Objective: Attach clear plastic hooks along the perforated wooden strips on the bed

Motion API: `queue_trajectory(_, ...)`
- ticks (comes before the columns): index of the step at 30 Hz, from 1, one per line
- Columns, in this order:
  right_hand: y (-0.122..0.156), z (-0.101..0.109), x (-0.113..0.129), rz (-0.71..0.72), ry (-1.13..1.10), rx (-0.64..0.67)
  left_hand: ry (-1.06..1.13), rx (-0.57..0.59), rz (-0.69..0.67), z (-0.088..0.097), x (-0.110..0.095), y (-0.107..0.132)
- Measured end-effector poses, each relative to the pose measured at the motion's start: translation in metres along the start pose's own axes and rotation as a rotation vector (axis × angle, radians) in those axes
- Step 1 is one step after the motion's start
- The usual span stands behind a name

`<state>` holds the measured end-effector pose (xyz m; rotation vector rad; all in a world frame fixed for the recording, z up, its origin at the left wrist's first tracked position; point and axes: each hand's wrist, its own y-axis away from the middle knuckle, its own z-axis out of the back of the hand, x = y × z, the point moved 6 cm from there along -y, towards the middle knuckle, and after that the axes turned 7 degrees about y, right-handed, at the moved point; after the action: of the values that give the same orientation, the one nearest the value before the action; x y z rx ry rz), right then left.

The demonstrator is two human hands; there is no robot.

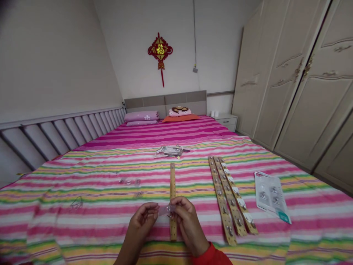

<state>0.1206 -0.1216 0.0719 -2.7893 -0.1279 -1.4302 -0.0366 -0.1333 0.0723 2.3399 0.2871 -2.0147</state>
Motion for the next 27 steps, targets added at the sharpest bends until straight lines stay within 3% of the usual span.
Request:
queue_trajectory(6,-0.002,0.003,-0.008,-0.072,0.039,0.024,-0.293,-0.021,-0.288,-0.006,-0.027,0.007)
queue_trajectory(10,-0.004,0.005,-0.015,-0.093,0.07,0.003,-0.212,-0.023,-0.172,-0.004,-0.021,0.0)
queue_trajectory(15,-0.007,0.005,-0.035,-0.161,-0.086,0.003,-0.029,-0.063,-0.021,0.002,-0.001,-0.006)
queue_trajectory(19,-0.006,0.0,-0.049,-0.178,-0.179,0.011,0.051,-0.067,0.016,-0.002,0.013,-0.005)
queue_trajectory(27,-0.001,-0.007,-0.051,-0.15,-0.006,0.02,0.117,-0.062,0.07,-0.009,0.014,-0.009)
